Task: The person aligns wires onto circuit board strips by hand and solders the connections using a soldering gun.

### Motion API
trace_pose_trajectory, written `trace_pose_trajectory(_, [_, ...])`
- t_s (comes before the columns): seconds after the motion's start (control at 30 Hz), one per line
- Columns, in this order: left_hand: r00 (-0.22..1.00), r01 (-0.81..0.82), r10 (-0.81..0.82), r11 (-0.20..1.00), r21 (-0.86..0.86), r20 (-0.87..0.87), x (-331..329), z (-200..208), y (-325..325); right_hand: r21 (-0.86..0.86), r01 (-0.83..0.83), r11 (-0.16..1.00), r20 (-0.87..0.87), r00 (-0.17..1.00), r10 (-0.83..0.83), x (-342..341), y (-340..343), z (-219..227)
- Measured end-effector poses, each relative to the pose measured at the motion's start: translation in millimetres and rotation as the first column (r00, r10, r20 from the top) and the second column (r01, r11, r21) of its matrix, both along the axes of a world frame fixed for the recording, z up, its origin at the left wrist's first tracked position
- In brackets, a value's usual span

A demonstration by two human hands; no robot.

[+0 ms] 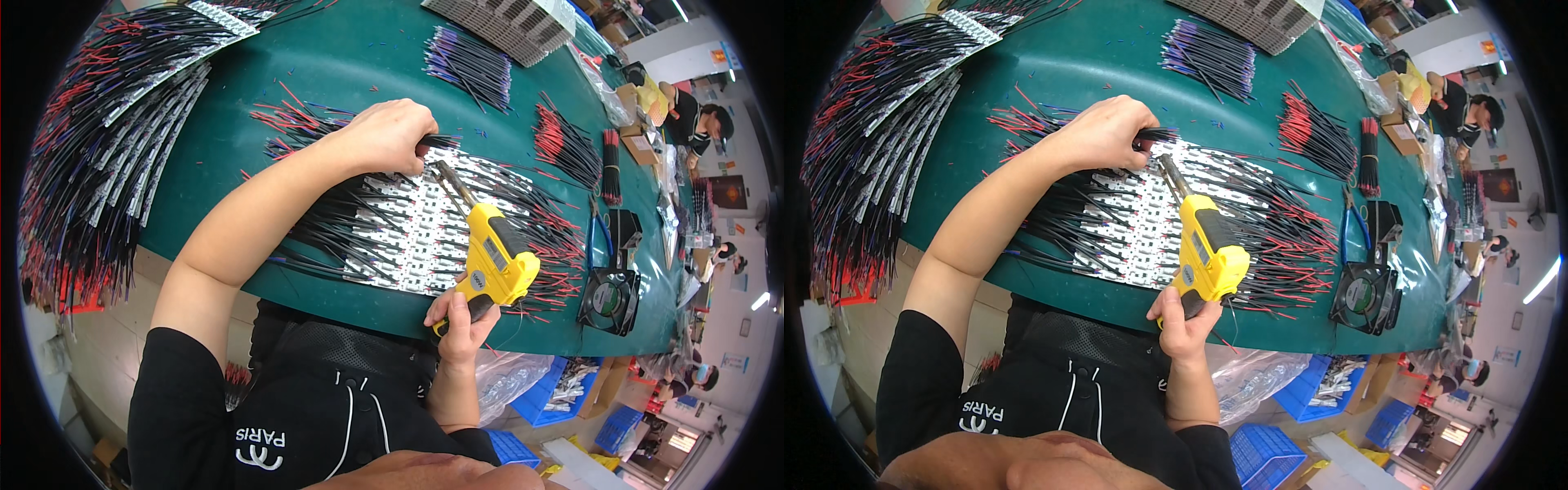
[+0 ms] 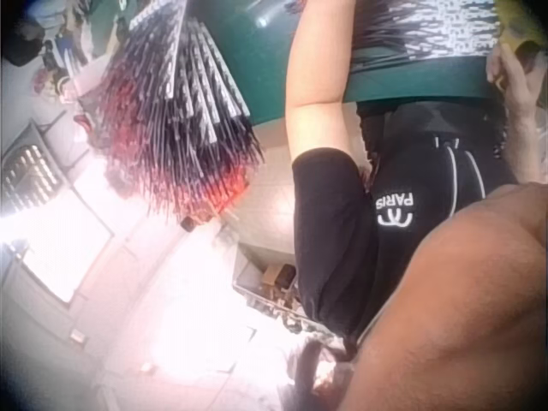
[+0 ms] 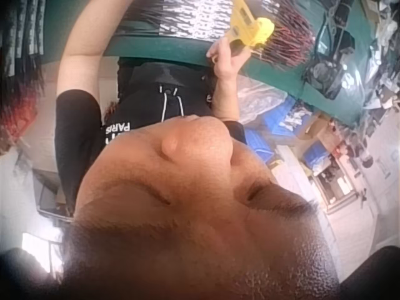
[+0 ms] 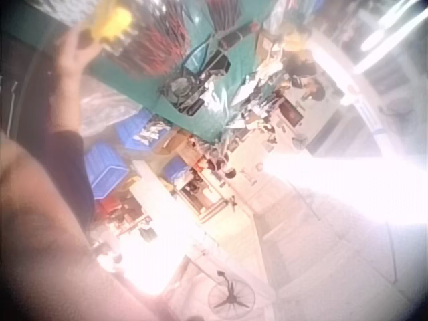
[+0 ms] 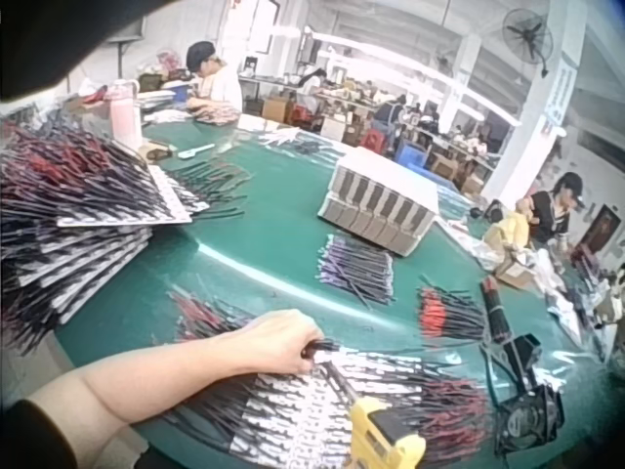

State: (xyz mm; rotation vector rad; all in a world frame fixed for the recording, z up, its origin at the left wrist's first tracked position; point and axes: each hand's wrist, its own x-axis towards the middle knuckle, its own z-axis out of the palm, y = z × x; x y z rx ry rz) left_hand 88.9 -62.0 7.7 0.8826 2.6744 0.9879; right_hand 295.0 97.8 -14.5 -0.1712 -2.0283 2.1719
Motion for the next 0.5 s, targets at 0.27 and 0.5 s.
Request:
trace_pose_trajectory(0.27, [0.999, -0.03, 0.03, 0.999, -0.022, 0.026, 1.0, 2.6, 0.2, -0.081, 0.035, 0.996, -0.083, 0.996, -0.042, -2.5, 1.7, 2.7])
trace_pose_trajectory(0.5, [1.0, -0.023, 0.023, 1.0, -0.02, -0.001, 0.2, 0.8, 0.8, -0.108, 0.061, 0.992, -0.037, 0.997, -0.065, -1.3, -1.0, -0.2])
